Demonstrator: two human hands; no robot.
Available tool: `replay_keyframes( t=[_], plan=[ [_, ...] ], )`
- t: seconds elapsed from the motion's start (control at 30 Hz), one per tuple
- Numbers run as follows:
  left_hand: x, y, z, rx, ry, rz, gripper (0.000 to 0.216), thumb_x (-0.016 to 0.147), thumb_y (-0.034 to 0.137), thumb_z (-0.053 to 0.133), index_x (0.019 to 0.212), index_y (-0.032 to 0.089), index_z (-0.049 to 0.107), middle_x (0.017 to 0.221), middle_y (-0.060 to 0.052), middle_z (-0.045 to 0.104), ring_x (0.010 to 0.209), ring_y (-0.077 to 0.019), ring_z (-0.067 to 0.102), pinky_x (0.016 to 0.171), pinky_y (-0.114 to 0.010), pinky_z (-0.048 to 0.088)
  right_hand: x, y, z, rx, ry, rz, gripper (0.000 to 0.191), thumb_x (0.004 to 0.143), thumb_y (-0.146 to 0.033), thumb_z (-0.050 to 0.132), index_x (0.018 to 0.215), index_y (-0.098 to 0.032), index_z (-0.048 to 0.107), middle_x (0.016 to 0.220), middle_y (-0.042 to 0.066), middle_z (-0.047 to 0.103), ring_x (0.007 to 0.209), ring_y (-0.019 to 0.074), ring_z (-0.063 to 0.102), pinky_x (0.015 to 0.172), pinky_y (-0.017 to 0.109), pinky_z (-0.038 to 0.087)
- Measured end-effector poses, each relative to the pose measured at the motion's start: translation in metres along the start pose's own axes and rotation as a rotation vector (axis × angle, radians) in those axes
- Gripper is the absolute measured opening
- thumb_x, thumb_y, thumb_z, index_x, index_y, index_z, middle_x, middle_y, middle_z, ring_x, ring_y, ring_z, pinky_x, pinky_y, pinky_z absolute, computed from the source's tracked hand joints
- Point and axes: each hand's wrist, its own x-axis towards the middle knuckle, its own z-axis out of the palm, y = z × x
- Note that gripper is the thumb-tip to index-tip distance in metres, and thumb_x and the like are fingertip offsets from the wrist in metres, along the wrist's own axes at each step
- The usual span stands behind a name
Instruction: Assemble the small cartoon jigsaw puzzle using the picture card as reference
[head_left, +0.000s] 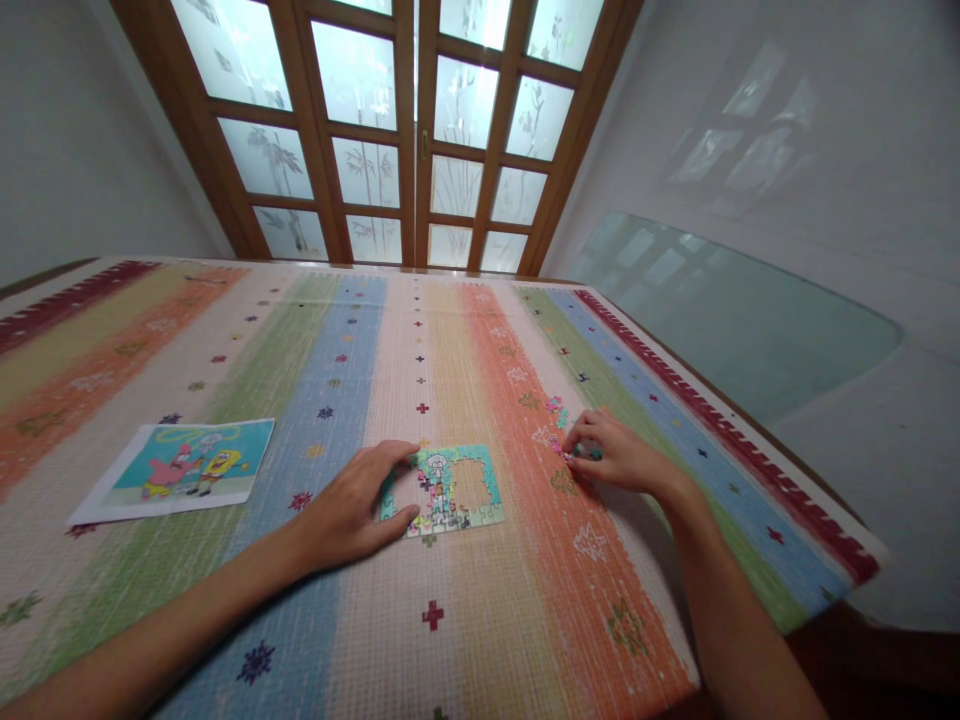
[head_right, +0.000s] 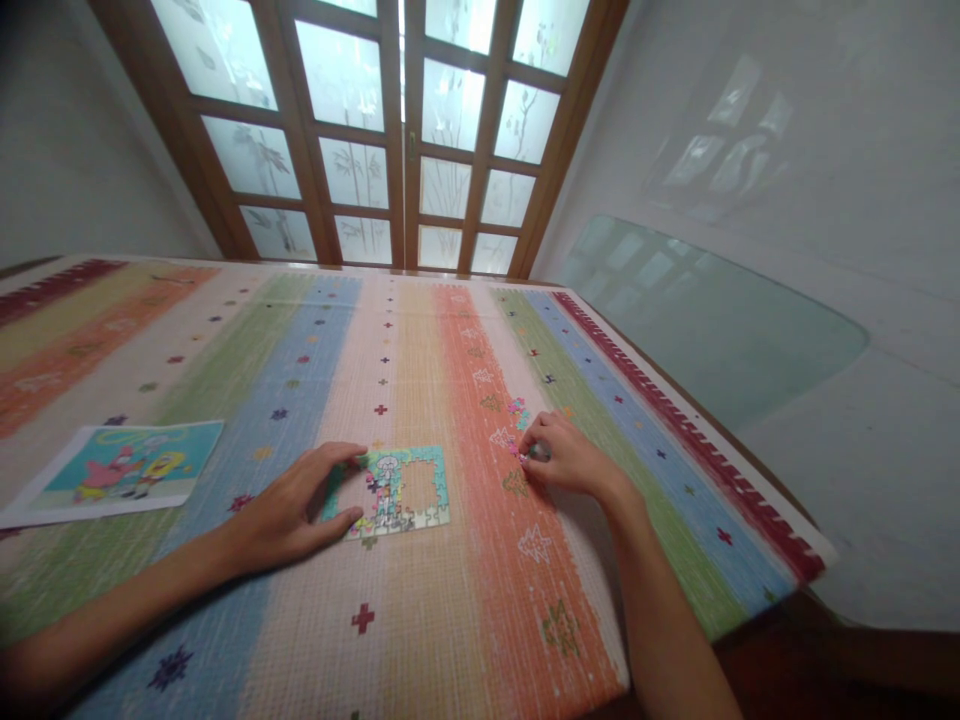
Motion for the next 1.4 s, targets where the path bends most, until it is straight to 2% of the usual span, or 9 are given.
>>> replay_keyframes(
  t=[0.27,0.4,0.53,0.6,0.8,0.93,1.1,1.3,1.4],
  plan=[
    [0.000,0.000,0.000,-0.042,-0.020,-0.012,0.055,0.095,0.030,0.063,0.143,0.022,0.038,0.126,-0.012,0.064,0.114,-0.0276,0.065,0.100,-0.050,0.055,0.001,0.003,0.001,0.120,0.002,-0.015,0.009,0.086,-0.031,0.063,0.085,-0.021,0.064,0.094,0.008,0.068,0.084,0.0220,0.062,0.079,0.036,0.050],
    [-0.001,-0.001,0.001,-0.052,-0.025,-0.020,0.053,0.096,0.030,0.062,0.142,0.022,0.039,0.127,-0.012,0.064,0.116,-0.0280,0.064,0.102,-0.050,0.054,0.007,-0.007,0.002,0.302,-0.067,-0.027,0.011,0.086,-0.031,0.062,0.083,-0.021,0.061,0.081,0.004,0.068,0.072,0.0174,0.060,0.069,0.031,0.047],
    [-0.002,-0.004,0.003,-0.038,-0.015,-0.001,0.047,0.098,0.027,0.055,0.142,0.022,0.038,0.130,-0.013,0.064,0.119,-0.0280,0.064,0.103,-0.051,0.054,0.021,-0.035,0.007,0.477,-0.095,-0.122,0.013,0.089,-0.032,0.062,0.088,-0.019,0.065,0.077,0.003,0.069,0.068,0.0158,0.060,0.066,0.029,0.046],
    [-0.002,-0.004,0.004,-0.032,-0.011,0.011,0.048,0.098,0.024,0.053,0.143,0.022,0.038,0.131,-0.013,0.063,0.120,-0.0281,0.064,0.103,-0.051,0.053,0.028,-0.055,0.014,0.538,-0.055,-0.173,0.010,0.090,-0.029,0.064,0.090,-0.020,0.068,0.078,0.003,0.070,0.070,0.0155,0.061,0.068,0.029,0.047],
    [0.000,-0.002,0.003,-0.014,-0.015,0.026,0.047,0.096,0.021,0.053,0.141,0.021,0.041,0.131,-0.014,0.064,0.120,-0.0282,0.063,0.104,-0.050,0.053,0.045,-0.116,0.039,0.703,-0.062,-0.246,0.009,0.090,-0.020,0.065,0.094,-0.020,0.074,0.088,0.003,0.075,0.079,0.0155,0.068,0.075,0.029,0.053],
    [0.000,-0.001,0.003,-0.012,0.012,0.049,0.046,0.095,0.020,0.054,0.139,0.020,0.043,0.128,-0.013,0.065,0.119,-0.0274,0.064,0.103,-0.048,0.053,0.052,-0.140,0.053,0.693,-0.005,-0.258,0.010,0.087,-0.015,0.069,0.091,-0.019,0.077,0.085,0.003,0.076,0.074,0.0141,0.068,0.071,0.027,0.053],
    [0.001,0.000,0.004,-0.022,0.030,0.052,0.044,0.095,0.020,0.055,0.138,0.019,0.045,0.127,-0.013,0.066,0.118,-0.0264,0.064,0.103,-0.046,0.054,0.057,-0.151,0.066,0.681,0.028,-0.215,0.015,0.085,-0.007,0.069,0.090,-0.017,0.079,0.081,0.003,0.076,0.069,0.0138,0.066,0.066,0.026,0.050],
    [0.001,0.000,0.004,-0.034,0.038,0.045,0.043,0.095,0.020,0.056,0.137,0.019,0.048,0.125,-0.012,0.066,0.116,-0.0263,0.065,0.103,-0.045,0.053,0.058,-0.152,0.075,0.437,0.211,-0.306,0.013,0.083,-0.008,0.075,0.086,-0.020,0.078,0.082,0.003,0.075,0.085,0.0191,0.064,0.083,0.034,0.047],
    [0.001,0.000,0.004,-0.029,0.037,0.051,0.043,0.095,0.020,0.055,0.137,0.019,0.047,0.126,-0.013,0.066,0.116,-0.0263,0.064,0.103,-0.045,0.053,0.059,-0.150,0.078,0.339,0.251,-0.329,0.010,0.085,-0.011,0.075,0.088,-0.020,0.078,0.084,0.004,0.073,0.088,0.0207,0.061,0.085,0.037,0.045]
  ],
)
